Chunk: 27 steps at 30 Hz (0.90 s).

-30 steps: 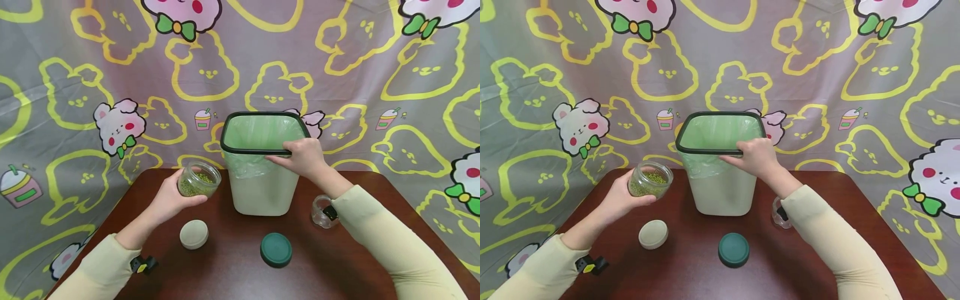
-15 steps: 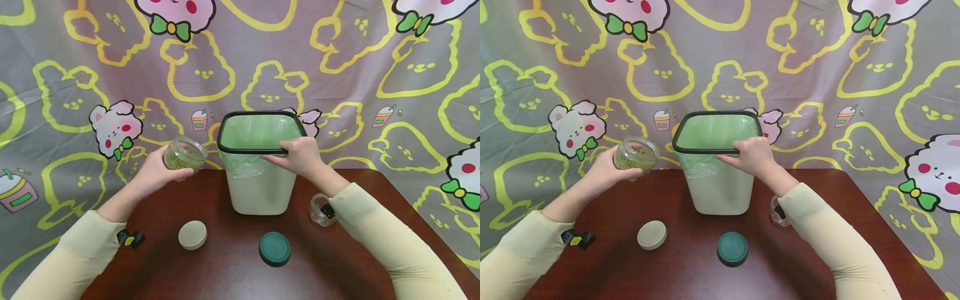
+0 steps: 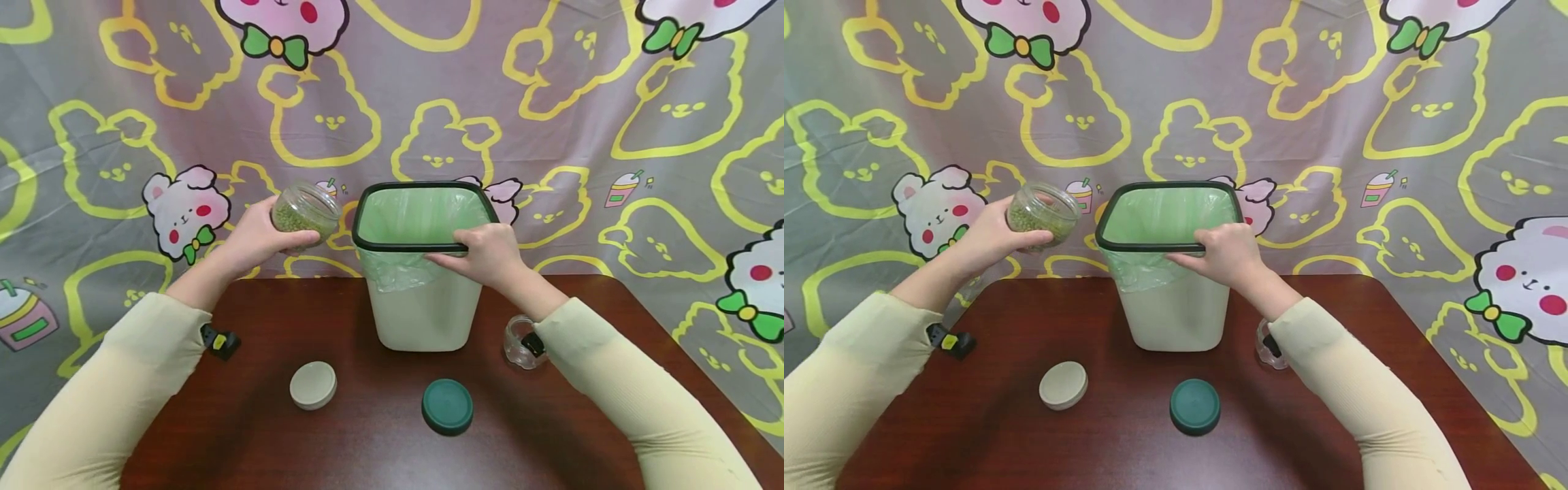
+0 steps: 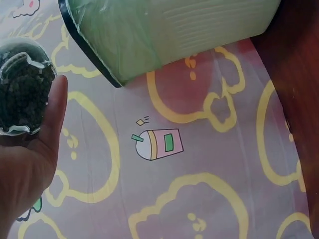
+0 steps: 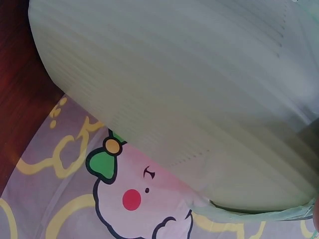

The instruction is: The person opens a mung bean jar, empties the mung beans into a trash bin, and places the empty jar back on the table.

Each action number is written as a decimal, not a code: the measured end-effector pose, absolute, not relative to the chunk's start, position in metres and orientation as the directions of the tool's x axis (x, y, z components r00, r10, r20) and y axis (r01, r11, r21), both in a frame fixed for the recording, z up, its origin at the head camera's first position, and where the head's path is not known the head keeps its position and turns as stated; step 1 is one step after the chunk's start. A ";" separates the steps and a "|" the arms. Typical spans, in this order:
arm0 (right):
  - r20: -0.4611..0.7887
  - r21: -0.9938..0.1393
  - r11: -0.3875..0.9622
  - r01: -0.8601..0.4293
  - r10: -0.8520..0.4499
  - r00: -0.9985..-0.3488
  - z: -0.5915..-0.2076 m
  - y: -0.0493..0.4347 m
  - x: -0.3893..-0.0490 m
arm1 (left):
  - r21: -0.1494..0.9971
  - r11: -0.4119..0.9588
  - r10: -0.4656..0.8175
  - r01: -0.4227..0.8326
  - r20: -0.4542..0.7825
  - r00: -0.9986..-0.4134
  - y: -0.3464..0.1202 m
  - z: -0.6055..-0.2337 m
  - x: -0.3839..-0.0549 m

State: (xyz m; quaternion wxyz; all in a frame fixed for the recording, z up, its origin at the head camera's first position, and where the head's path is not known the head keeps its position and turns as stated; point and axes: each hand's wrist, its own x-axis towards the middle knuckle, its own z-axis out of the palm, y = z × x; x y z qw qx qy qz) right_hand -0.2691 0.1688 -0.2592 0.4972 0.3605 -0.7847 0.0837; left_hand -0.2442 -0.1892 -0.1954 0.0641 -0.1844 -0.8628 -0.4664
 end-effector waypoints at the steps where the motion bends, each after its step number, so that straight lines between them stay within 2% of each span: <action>1: 0.841 0.229 0.726 -0.649 -0.483 -0.243 -0.259 0.169 -0.269 | 0.786 0.487 0.262 0.380 0.284 -0.922 -0.187 -0.193 -0.246; 6: 0.840 0.231 0.718 -0.656 -0.487 -0.237 -0.258 0.168 -0.270 | 0.811 0.427 0.286 0.400 0.298 -0.911 -0.177 -0.181 -0.258; 19: 0.842 0.225 0.724 -0.653 -0.481 -0.243 -0.261 0.170 -0.270 | 0.791 0.435 0.370 0.430 0.278 -0.886 -0.149 -0.139 -0.277; 27: 0.846 0.236 0.726 -0.646 -0.480 -0.230 -0.261 0.170 -0.271 | 0.744 0.501 0.400 0.443 0.254 -0.880 -0.129 -0.119 -0.289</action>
